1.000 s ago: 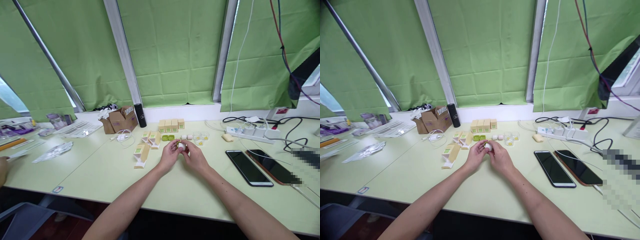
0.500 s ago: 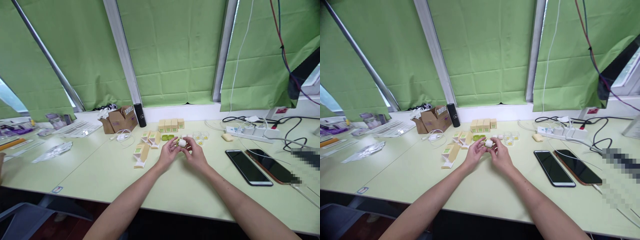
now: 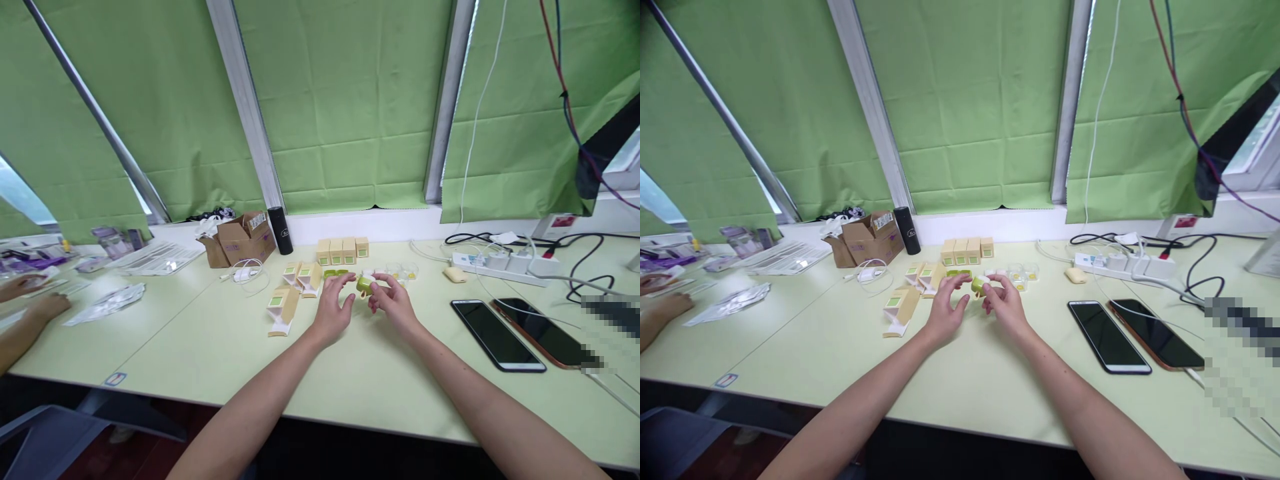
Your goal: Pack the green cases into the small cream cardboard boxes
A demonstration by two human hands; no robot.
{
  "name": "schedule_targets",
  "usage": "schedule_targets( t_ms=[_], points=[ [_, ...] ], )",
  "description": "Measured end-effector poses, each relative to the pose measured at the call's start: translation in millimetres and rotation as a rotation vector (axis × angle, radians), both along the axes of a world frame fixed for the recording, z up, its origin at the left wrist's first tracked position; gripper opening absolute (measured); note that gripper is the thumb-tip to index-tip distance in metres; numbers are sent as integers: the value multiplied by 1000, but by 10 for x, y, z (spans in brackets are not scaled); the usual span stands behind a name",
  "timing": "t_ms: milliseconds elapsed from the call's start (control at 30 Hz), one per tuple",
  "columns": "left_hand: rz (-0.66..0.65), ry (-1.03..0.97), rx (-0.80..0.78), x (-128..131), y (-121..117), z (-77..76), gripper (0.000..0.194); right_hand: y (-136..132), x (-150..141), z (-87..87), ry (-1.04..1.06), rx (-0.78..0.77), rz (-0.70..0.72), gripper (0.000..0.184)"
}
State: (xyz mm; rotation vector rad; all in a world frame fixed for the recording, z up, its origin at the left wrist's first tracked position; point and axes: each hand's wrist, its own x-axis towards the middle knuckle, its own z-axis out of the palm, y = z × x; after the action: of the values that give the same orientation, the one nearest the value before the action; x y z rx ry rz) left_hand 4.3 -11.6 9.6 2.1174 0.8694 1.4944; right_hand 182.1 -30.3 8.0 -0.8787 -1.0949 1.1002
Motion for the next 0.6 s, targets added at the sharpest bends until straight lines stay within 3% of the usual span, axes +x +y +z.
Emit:
schedule_targets(
  t_ms=[233,600],
  points=[
    [60,256,267,-2,-4,-8,40,-2,-14,21,49,-94,32,68],
    [89,224,245,-1,55,-75,48,5,16,-53,46,-129,110,63]
  ],
)
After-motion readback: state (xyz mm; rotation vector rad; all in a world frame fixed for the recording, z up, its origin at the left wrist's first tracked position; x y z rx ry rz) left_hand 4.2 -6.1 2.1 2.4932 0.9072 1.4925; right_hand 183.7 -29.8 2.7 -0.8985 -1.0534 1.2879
